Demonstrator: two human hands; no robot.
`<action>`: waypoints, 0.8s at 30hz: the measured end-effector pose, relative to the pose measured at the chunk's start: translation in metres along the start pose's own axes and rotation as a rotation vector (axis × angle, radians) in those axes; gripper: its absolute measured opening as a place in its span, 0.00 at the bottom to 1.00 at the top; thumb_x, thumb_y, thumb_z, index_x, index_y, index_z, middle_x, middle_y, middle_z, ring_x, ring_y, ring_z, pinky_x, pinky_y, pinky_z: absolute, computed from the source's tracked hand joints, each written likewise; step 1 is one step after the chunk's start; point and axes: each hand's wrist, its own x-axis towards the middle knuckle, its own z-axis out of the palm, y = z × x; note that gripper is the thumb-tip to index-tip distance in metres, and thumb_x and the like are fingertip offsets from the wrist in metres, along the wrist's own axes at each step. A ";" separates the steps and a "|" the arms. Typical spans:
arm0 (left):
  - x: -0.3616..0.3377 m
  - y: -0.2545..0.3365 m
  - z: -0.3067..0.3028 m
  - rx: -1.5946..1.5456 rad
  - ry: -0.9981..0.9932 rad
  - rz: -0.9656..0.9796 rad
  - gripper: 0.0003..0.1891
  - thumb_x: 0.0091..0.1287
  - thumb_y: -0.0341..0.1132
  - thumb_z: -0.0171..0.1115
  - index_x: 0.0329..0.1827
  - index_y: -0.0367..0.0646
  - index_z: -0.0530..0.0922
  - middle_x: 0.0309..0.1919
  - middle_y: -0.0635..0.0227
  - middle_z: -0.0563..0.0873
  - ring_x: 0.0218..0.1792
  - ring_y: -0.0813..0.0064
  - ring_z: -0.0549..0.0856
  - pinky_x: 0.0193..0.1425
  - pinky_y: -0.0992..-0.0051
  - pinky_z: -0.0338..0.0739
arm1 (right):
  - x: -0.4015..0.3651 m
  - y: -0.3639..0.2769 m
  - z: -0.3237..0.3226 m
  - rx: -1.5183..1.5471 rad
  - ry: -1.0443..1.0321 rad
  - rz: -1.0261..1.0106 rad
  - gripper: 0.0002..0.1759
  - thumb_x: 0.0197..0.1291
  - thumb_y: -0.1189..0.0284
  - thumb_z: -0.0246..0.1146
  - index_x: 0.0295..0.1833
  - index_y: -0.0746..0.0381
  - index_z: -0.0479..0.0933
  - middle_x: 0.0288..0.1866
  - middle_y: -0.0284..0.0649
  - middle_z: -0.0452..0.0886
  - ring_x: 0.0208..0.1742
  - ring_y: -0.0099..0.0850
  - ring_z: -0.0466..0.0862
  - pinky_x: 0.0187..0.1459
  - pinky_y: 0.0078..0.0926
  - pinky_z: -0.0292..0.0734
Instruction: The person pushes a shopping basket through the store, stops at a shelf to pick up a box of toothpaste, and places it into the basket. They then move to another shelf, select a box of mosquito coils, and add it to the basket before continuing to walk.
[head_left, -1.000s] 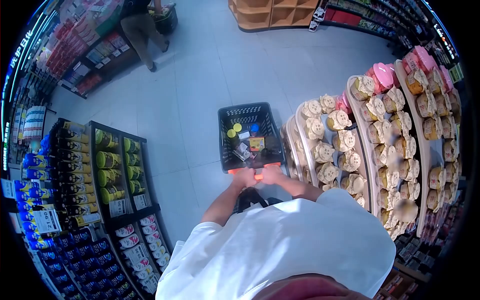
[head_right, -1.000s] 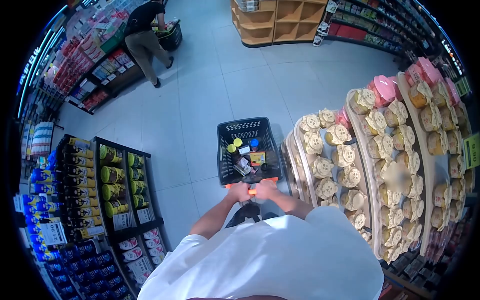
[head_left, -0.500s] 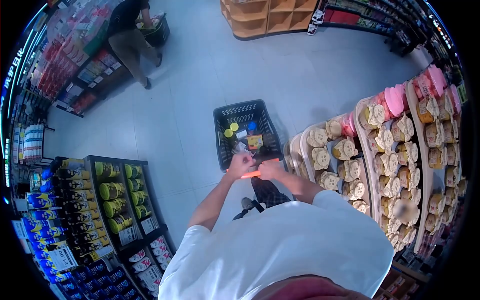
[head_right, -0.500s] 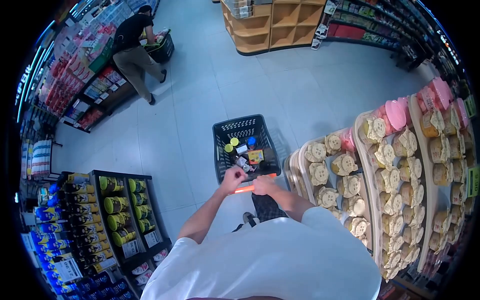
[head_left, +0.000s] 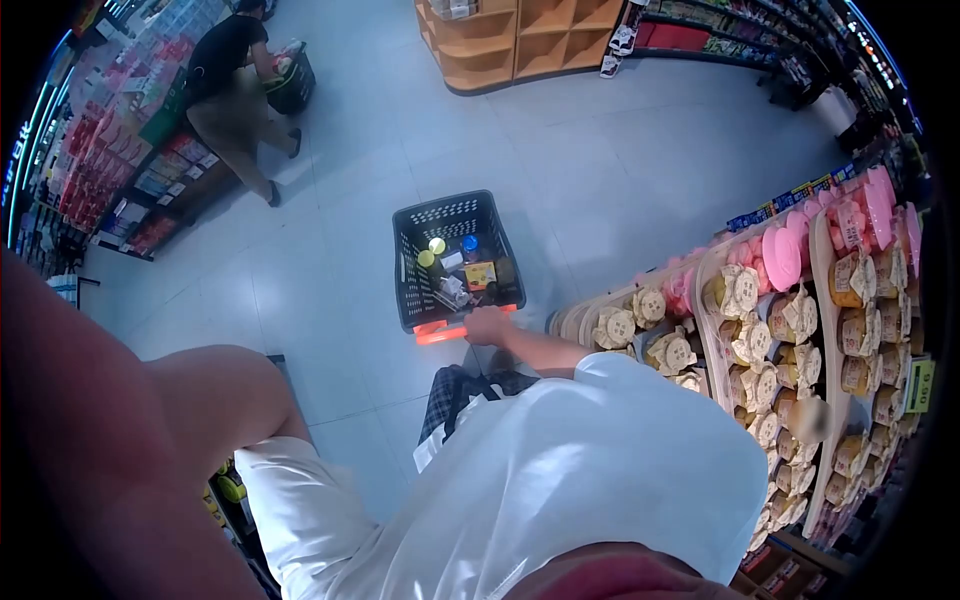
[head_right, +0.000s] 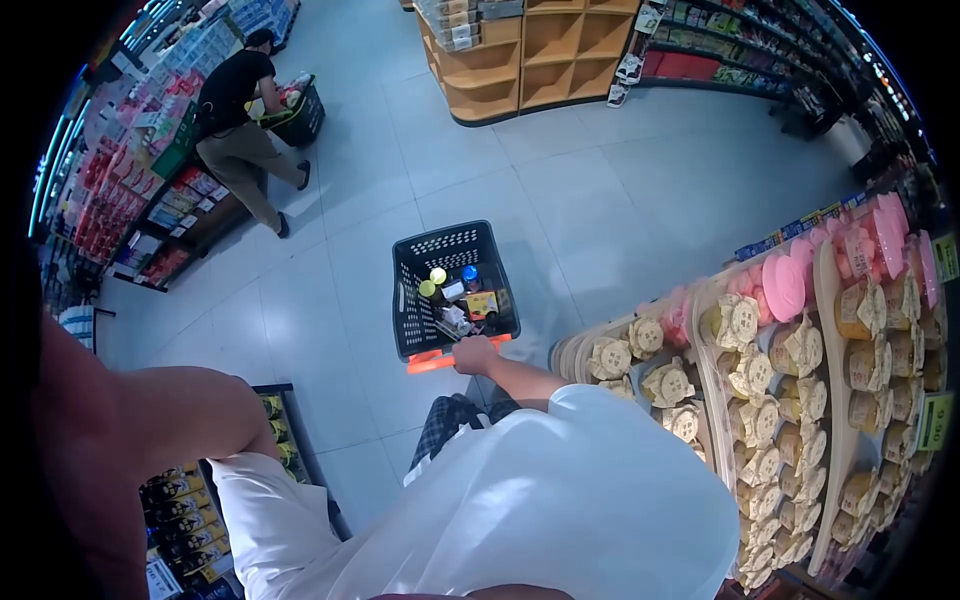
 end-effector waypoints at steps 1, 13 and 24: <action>-0.005 -0.007 0.002 0.007 -0.013 0.002 0.35 0.64 0.57 0.50 0.64 0.36 0.66 0.56 0.46 0.74 0.59 0.50 0.73 0.62 0.51 0.68 | 0.009 0.004 -0.006 0.004 0.018 -0.016 0.12 0.51 0.64 0.61 0.34 0.60 0.84 0.35 0.45 0.86 0.38 0.43 0.87 0.39 0.43 0.81; -0.110 -0.103 -0.020 0.134 0.020 0.030 0.30 0.60 0.52 0.54 0.58 0.36 0.69 0.50 0.48 0.76 0.52 0.51 0.75 0.56 0.53 0.70 | 0.123 0.051 -0.074 -0.065 -0.013 0.013 0.15 0.50 0.58 0.64 0.32 0.59 0.85 0.30 0.45 0.85 0.34 0.42 0.87 0.37 0.40 0.82; -0.354 -0.214 0.090 0.165 0.488 -0.946 0.23 0.56 0.42 0.54 0.48 0.31 0.74 0.42 0.49 0.78 0.45 0.54 0.78 0.53 0.60 0.71 | 0.223 0.108 -0.158 -0.066 -0.067 0.034 0.15 0.50 0.58 0.62 0.35 0.57 0.86 0.36 0.44 0.86 0.39 0.43 0.86 0.43 0.42 0.81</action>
